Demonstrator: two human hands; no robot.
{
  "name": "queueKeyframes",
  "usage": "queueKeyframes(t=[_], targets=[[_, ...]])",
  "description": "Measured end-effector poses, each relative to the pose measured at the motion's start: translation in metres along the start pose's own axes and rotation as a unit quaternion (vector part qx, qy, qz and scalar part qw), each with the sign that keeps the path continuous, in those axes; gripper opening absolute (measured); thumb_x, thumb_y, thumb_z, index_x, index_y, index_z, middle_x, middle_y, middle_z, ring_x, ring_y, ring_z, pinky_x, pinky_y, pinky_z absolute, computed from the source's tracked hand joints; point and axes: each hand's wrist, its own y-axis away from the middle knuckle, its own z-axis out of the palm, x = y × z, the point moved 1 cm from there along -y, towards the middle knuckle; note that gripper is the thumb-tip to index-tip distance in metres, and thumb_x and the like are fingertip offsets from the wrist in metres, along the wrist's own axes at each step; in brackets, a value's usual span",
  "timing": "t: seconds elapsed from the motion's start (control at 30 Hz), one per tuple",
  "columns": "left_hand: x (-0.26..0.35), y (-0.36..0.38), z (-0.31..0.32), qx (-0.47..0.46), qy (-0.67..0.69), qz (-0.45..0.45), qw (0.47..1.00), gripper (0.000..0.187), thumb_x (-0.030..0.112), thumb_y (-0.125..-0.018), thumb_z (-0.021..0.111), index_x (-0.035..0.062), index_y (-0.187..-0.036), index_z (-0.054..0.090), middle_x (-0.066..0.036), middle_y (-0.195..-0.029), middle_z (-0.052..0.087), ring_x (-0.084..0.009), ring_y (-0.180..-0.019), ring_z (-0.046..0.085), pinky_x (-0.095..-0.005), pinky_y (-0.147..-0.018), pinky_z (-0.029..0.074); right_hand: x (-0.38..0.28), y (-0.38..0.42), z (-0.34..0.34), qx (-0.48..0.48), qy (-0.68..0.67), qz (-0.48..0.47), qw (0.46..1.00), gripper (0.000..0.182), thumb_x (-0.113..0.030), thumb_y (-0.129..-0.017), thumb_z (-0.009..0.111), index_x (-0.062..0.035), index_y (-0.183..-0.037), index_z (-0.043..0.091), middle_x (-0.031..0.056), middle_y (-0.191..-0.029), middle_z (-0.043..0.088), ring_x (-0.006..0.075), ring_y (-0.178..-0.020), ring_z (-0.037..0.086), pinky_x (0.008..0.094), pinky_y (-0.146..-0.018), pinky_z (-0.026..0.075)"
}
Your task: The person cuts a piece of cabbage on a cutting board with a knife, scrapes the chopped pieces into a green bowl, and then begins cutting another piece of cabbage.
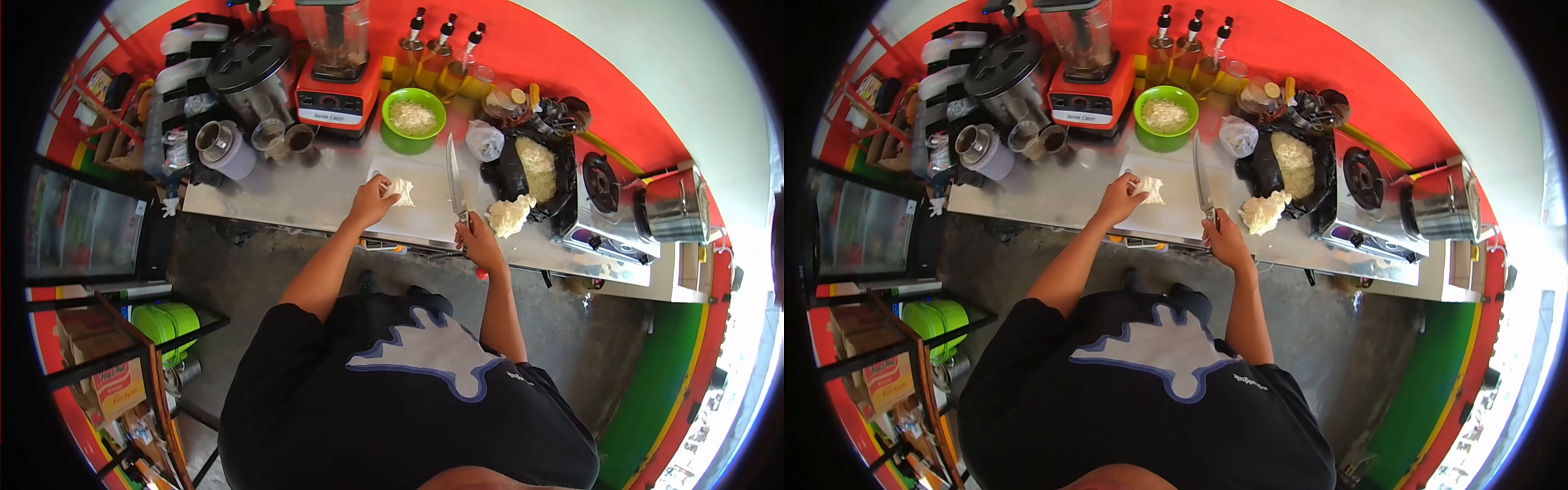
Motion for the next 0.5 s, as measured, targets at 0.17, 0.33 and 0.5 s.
queueKeyframes(t=[0.17, 0.33, 0.5], targets=[[0.001, -0.017, 0.061, -0.04, 0.07, 0.005, 0.997, 0.045, 0.03, -0.083, 0.082, 0.0014, -0.11, 0.059, -0.013, -0.082, 0.068, -0.0242, -0.075, 0.067, -0.0369, -0.07, 0.053, 0.01, 0.015, -0.018, 0.05, -0.021, 0.024, 0.998, 0.019, -0.017, -0.1, 0.056, 0.0017, -0.105, 0.053, 0.0097, -0.074, 0.065, 0.0177, -0.062, 0.063, 0.0334, -0.059, 0.05], [0.025, -0.003, 0.069, -0.003, -0.112, -0.031, 0.993, 0.043, 0.032, -0.087, 0.076, 0.0018, -0.11, 0.055, -0.018, -0.095, 0.067, -0.0401, -0.084, 0.068, -0.0499, -0.074, 0.054, 0.003, 0.024, -0.019, 0.077, -0.006, 0.048, 0.996, 0.023, -0.019, -0.099, 0.058, 0.0027, -0.103, 0.052, 0.0131, -0.074, 0.066, 0.0227, -0.063, 0.065, 0.0368, -0.06, 0.051], [0.05, 0.012, 0.06, 0.044, -0.172, 0.087, 0.98, 0.037, 0.019, -0.086, 0.074, 0.0029, -0.113, 0.056, -0.017, -0.115, 0.056, -0.0409, -0.097, 0.061, -0.0505, -0.082, 0.052, 0.019, 0.017, 0.011, 0.08, 0.127, -0.035, 0.988, 0.028, -0.022, -0.098, 0.059, 0.0035, -0.106, 0.05, 0.0249, -0.079, 0.068, 0.0439, -0.07, 0.066, 0.0527, -0.066, 0.051]])
